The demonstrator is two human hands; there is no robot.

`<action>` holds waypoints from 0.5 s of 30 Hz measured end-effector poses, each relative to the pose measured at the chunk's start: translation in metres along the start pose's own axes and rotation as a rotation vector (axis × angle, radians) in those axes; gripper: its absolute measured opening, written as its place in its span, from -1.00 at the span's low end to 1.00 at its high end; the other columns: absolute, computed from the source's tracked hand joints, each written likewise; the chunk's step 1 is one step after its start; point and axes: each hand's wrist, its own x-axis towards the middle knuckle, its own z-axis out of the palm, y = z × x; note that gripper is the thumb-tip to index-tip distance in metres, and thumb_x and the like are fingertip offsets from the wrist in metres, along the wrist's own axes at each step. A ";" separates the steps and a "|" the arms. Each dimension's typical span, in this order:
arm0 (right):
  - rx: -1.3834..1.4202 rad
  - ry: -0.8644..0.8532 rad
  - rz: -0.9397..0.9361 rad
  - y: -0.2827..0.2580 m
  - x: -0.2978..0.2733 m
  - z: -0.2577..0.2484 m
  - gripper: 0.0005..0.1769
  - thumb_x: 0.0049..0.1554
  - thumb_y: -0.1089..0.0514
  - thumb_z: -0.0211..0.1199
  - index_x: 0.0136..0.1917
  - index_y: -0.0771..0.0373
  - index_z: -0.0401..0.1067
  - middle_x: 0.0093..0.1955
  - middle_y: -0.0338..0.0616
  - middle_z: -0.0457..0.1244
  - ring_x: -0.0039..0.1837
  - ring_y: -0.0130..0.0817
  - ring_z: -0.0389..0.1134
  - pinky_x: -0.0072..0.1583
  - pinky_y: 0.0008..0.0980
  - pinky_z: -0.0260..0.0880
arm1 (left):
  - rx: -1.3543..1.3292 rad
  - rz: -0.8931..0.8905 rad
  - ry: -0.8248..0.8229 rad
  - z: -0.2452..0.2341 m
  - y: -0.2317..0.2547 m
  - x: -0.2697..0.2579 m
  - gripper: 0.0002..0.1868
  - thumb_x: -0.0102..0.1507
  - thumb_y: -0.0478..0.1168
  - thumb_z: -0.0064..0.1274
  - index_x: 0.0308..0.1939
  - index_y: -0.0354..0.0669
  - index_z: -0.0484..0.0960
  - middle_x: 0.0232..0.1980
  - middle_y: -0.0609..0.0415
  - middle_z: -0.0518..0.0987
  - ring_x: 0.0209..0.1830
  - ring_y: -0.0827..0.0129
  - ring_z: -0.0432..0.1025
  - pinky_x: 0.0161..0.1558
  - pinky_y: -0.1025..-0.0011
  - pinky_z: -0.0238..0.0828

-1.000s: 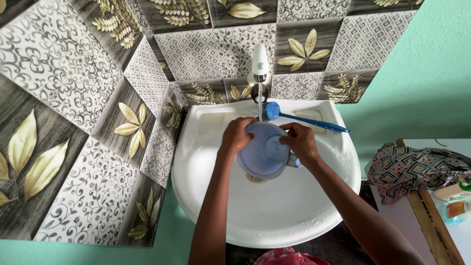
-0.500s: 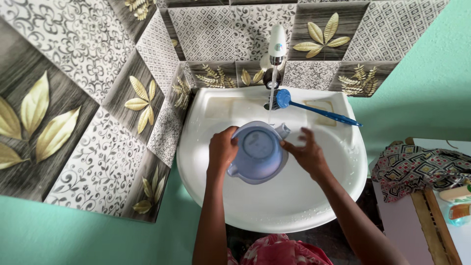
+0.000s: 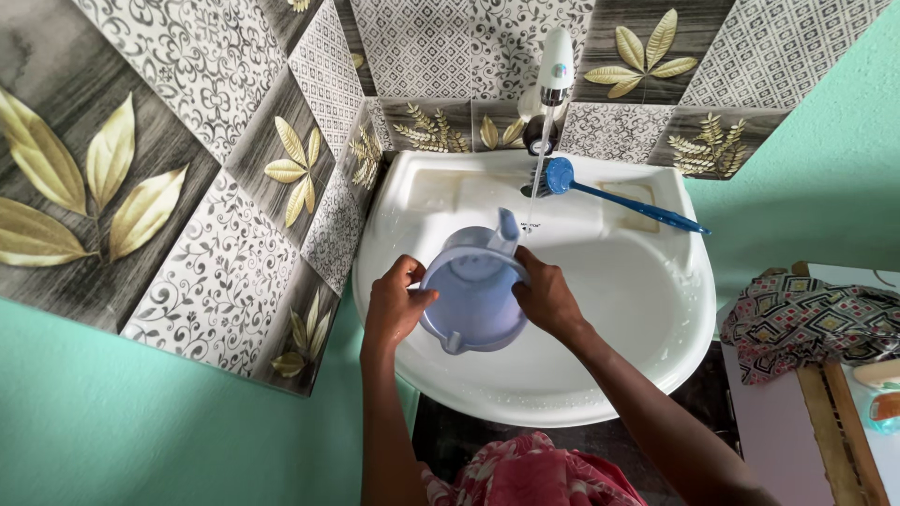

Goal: The person cleans a scrubbing brush and a small plastic bucket in a sink by rinsing them under running water and wiping them with a cloth.

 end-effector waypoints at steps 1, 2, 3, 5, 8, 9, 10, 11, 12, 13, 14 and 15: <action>-0.001 -0.001 0.001 -0.001 -0.002 0.000 -0.46 0.09 0.34 0.15 0.36 0.25 0.32 -0.17 0.27 0.39 -0.16 0.12 0.48 -0.04 -0.04 0.47 | -0.001 -0.001 0.000 -0.001 -0.001 -0.003 -0.65 0.10 -0.36 0.28 -0.10 -0.28 0.48 -0.21 -0.14 0.73 -0.26 0.23 0.70 -0.31 0.32 0.54; -0.007 0.034 -0.084 -0.002 -0.003 0.001 -0.44 0.06 0.37 0.15 0.35 0.24 0.34 -0.13 0.25 0.39 -0.14 0.16 0.46 -0.03 -0.02 0.45 | -0.015 0.002 -0.011 -0.003 -0.002 -0.007 -0.65 0.08 -0.37 0.30 -0.13 -0.30 0.49 -0.18 -0.13 0.73 -0.24 0.22 0.69 -0.30 0.31 0.54; -0.012 0.068 -0.169 -0.001 -0.003 0.002 -0.42 0.03 0.39 0.14 0.35 0.24 0.35 -0.08 0.24 0.38 -0.12 0.19 0.44 -0.03 0.01 0.44 | -0.028 0.004 -0.021 -0.004 -0.004 -0.010 -0.65 0.06 -0.37 0.32 -0.16 -0.31 0.50 -0.16 -0.13 0.72 -0.23 0.22 0.69 -0.29 0.31 0.55; -0.015 0.090 -0.248 0.003 -0.002 0.005 -0.43 0.02 0.41 0.13 0.33 0.26 0.36 -0.01 0.23 0.39 -0.06 0.20 0.43 0.01 0.00 0.45 | -0.020 0.000 -0.022 -0.003 -0.009 -0.012 -0.65 0.06 -0.37 0.32 -0.16 -0.31 0.50 -0.14 -0.10 0.72 -0.23 0.21 0.69 -0.28 0.32 0.56; -0.034 0.145 -0.391 0.009 -0.002 0.008 -0.41 -0.02 0.44 0.15 0.31 0.29 0.38 0.16 0.24 0.35 0.04 0.25 0.41 0.08 0.00 0.45 | 0.013 -0.002 -0.035 0.003 -0.017 -0.012 -0.65 0.05 -0.36 0.33 -0.18 -0.30 0.51 -0.10 -0.07 0.71 -0.21 0.20 0.69 -0.24 0.32 0.57; -0.049 0.174 -0.456 0.009 -0.003 0.008 -0.37 -0.06 0.46 0.16 0.32 0.29 0.38 0.27 0.26 0.32 0.09 0.28 0.39 0.12 0.00 0.45 | 0.038 -0.003 -0.046 0.005 -0.019 -0.012 -0.65 0.04 -0.35 0.34 -0.19 -0.30 0.51 -0.09 -0.05 0.71 -0.18 0.19 0.69 -0.20 0.31 0.59; -0.050 0.175 -0.453 0.009 -0.004 0.007 -0.37 -0.06 0.46 0.16 0.32 0.29 0.38 0.27 0.26 0.32 0.09 0.28 0.39 0.12 0.00 0.45 | 0.038 -0.002 -0.049 0.007 -0.022 -0.012 -0.65 0.04 -0.35 0.34 -0.19 -0.30 0.51 -0.09 -0.05 0.71 -0.18 0.19 0.69 -0.20 0.31 0.59; -0.049 0.109 -0.337 0.008 -0.007 0.005 -0.33 -0.05 0.46 0.15 0.36 0.25 0.36 0.29 0.17 0.32 0.06 0.22 0.42 0.10 -0.03 0.47 | 0.068 0.055 -0.056 0.009 -0.023 -0.012 -0.65 0.01 -0.35 0.38 -0.23 -0.29 0.55 -0.13 -0.06 0.73 -0.11 0.18 0.65 -0.11 0.28 0.54; -0.048 0.043 -0.219 0.007 -0.010 0.003 -0.29 -0.04 0.47 0.13 0.40 0.20 0.34 0.32 0.08 0.32 0.04 0.16 0.45 0.07 -0.06 0.49 | 0.098 0.112 -0.065 0.012 -0.024 -0.013 -0.65 -0.02 -0.35 0.43 -0.26 -0.28 0.59 -0.17 -0.07 0.75 -0.04 0.17 0.61 -0.02 0.25 0.50; -0.049 0.045 -0.215 0.008 -0.013 -0.001 -0.29 -0.04 0.47 0.13 0.40 0.20 0.34 0.32 0.08 0.32 0.04 0.16 0.45 0.07 -0.06 0.49 | 0.097 0.113 -0.069 0.013 -0.023 -0.014 -0.65 -0.02 -0.35 0.43 -0.26 -0.28 0.59 -0.17 -0.07 0.75 -0.04 0.17 0.61 -0.02 0.25 0.50; -0.062 0.030 -0.231 0.008 -0.016 -0.004 -0.29 -0.05 0.49 0.13 0.39 0.22 0.34 0.39 0.03 0.28 -0.01 0.16 0.45 0.02 -0.07 0.50 | 0.122 0.059 -0.104 0.014 -0.021 -0.017 -0.66 -0.03 -0.34 0.43 -0.30 -0.28 0.57 -0.20 -0.06 0.73 -0.08 0.18 0.62 -0.02 0.25 0.50; -0.076 0.015 -0.248 0.010 -0.017 -0.006 -0.29 -0.06 0.51 0.12 0.37 0.23 0.34 0.45 -0.02 0.24 -0.06 0.16 0.46 -0.03 -0.08 0.51 | 0.147 0.006 -0.140 0.015 -0.018 -0.020 -0.66 -0.05 -0.32 0.44 -0.33 -0.28 0.56 -0.22 -0.05 0.72 -0.12 0.19 0.63 -0.02 0.24 0.51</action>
